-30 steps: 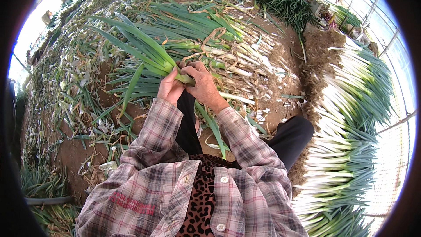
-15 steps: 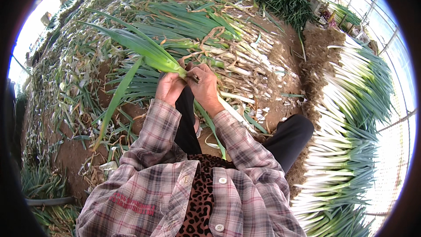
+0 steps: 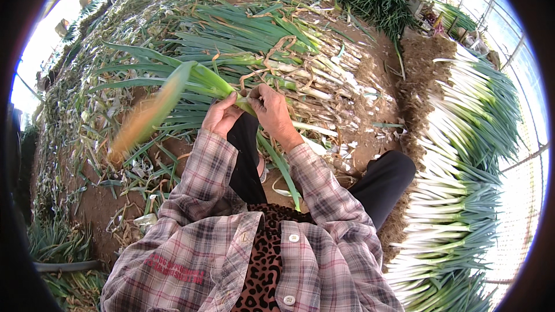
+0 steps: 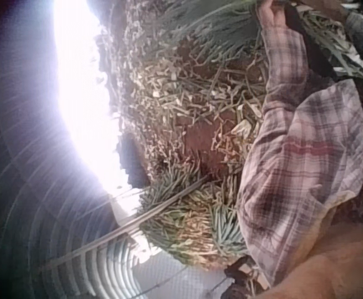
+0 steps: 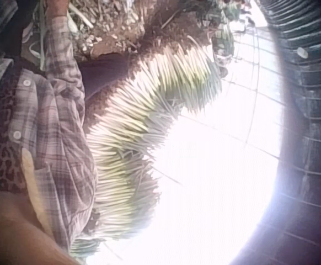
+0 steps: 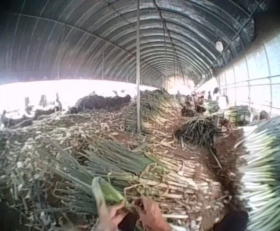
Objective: The person sits on the ground in a greenhouse and repeatedly peels the outer layers off harvested green onions by hand. They place the cleaned onions into a pile to their right.
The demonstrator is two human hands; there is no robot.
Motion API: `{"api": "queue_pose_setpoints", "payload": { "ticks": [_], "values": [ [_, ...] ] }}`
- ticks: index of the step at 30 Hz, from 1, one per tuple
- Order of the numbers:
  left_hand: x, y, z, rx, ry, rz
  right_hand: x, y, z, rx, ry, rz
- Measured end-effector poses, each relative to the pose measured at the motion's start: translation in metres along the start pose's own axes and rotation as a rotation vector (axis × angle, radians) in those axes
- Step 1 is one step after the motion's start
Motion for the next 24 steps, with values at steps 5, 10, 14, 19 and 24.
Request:
{"api": "queue_pose_setpoints", "payload": {
  "ticks": [5, 10, 14, 19, 24],
  "values": [
    [-0.004, 0.004, 0.003, 0.076, -0.082, 0.127, -0.001, 0.003, 0.013, -0.179, 0.126, -0.072],
    [-0.003, 0.005, 0.001, 0.08, -0.056, 0.237, 0.005, 0.004, 0.024, -0.499, 0.206, -0.123],
    [-0.003, 0.01, 0.005, 0.1, -0.027, 0.256, 0.012, -0.008, 0.016, -0.88, 0.414, -0.071],
    [0.002, 0.021, -0.004, 0.123, -0.217, -0.005, 0.0, -0.018, 0.011, -1.03, 0.41, -0.046],
    [0.006, 0.006, -0.016, 0.14, -0.295, 0.212, -0.005, -0.029, -0.003, -0.234, 0.038, -0.121]
  ]
}}
Point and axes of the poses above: each hand's wrist, its own x-axis away from the middle knuckle, its own y-axis out of the palm, z = x × y, the point moved 3 cm from there along -x, towards the middle knuckle, and after that the axes turned 1 degree about x, right-handed, at the moved point
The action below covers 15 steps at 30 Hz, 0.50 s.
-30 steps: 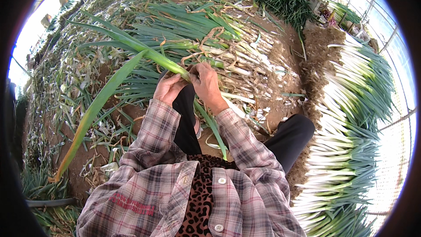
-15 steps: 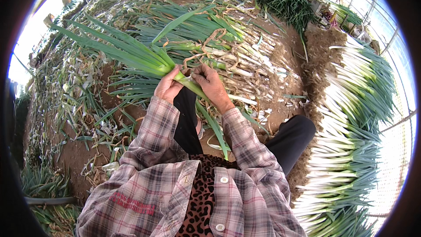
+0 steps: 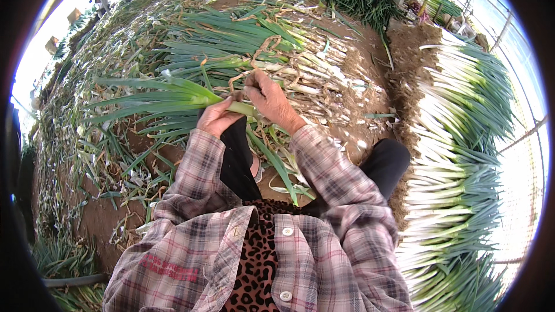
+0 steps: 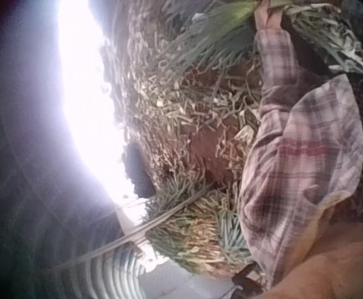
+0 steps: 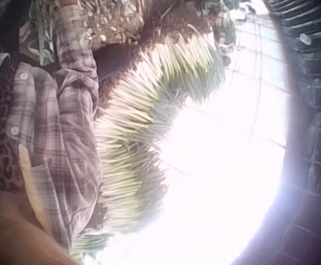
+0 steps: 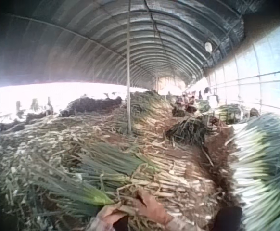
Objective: The person sits on the ground in a greenhouse and repeatedly peels the outer layers off harvested green onions by hand. They place the cleaned onions into a pile to their right.
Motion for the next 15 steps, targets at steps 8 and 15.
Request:
{"api": "queue_pose_setpoints", "payload": {
  "ticks": [8, 15],
  "values": [
    [0.0, -0.001, 0.024, 0.213, 0.113, -0.075, 0.02, -0.056, 0.03, 0.837, -0.065, -0.41],
    [0.055, 0.019, 0.072, 0.047, 0.291, -0.302, 0.035, -0.173, 0.082, 1.22, -0.096, -0.169]
  ]
}}
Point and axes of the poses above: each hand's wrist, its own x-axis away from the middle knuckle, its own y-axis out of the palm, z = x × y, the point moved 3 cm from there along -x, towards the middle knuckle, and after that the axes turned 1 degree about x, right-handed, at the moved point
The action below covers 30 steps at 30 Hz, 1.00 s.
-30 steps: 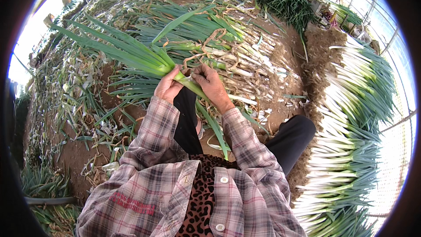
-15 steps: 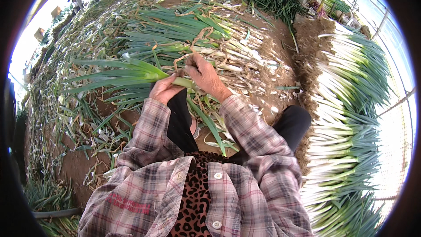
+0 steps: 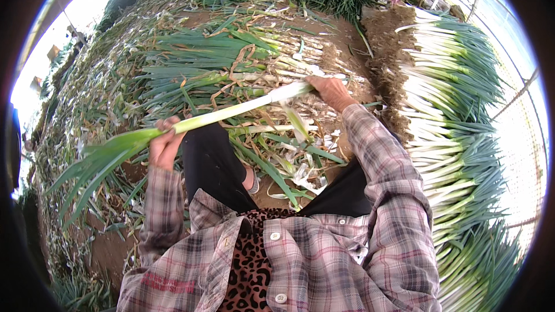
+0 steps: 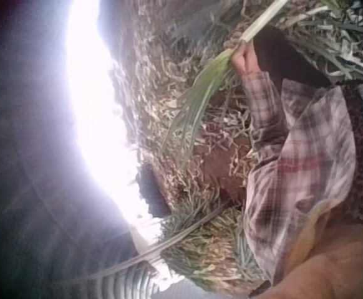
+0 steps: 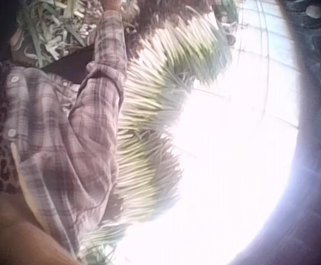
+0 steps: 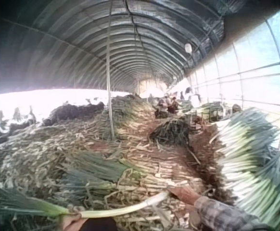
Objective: The person sits on the ground in a greenhouse and repeatedly peels the outer layers off harvested green onions by hand. They place the cleaned onions into a pile to their right.
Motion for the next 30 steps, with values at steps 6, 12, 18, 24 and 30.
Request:
{"api": "queue_pose_setpoints", "payload": {
  "ticks": [6, 12, 18, 24, 30],
  "values": [
    [0.055, 0.032, 0.067, -0.031, 0.079, -0.088, 0.056, -0.01, 0.102, 0.275, 0.365, -0.07],
    [0.089, 0.019, 0.141, -0.15, 0.358, 0.154, 0.153, -0.023, 0.218, 0.101, 1.012, -0.011],
    [0.057, -0.034, 0.138, -0.336, 0.351, 0.318, 0.053, 0.008, 0.104, -0.12, 0.666, -0.373],
    [0.036, -0.055, 0.093, 0.075, 0.262, 0.396, -0.017, 0.046, -0.024, -0.781, 0.502, -0.233],
    [0.034, -0.051, 0.052, 0.097, 0.172, 0.295, -0.022, 0.041, -0.047, -1.324, 0.662, 0.224]
  ]
}}
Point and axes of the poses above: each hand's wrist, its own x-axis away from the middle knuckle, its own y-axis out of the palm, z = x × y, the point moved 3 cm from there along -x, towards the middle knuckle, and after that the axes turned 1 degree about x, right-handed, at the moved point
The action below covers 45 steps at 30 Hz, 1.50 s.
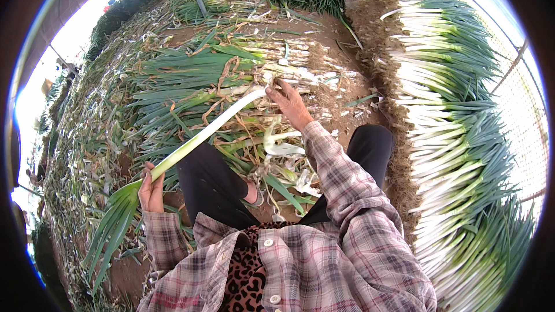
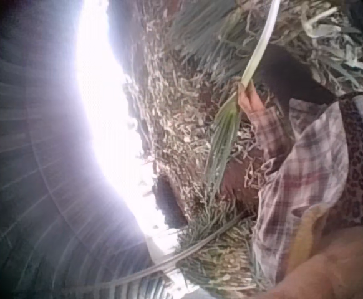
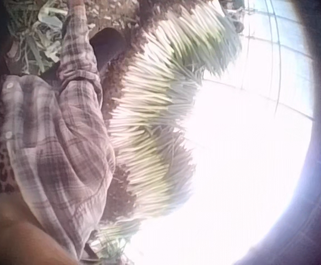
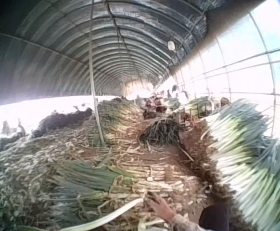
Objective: The person sits on the ground in a greenhouse and repeatedly peels the outer layers off harvested green onions by hand. They place the cleaned onions into a pile to their right.
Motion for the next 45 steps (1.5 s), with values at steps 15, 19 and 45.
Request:
{"api": "queue_pose_setpoints", "payload": {
  "ticks": [15, 19, 45],
  "values": [
    [0.048, 0.015, -0.079, -0.134, -0.193, -0.313, 0.002, -0.059, 0.122, 0.117, 0.314, 0.517],
    [0.059, 0.018, -0.095, -0.28, -0.194, -0.333, 0.005, -0.068, 0.164, -0.24, 0.435, 0.634],
    [0.102, 0.008, -0.108, -0.466, -0.224, -0.4, 0.035, -0.065, 0.152, 1.182, 0.411, 0.046]
  ]
}}
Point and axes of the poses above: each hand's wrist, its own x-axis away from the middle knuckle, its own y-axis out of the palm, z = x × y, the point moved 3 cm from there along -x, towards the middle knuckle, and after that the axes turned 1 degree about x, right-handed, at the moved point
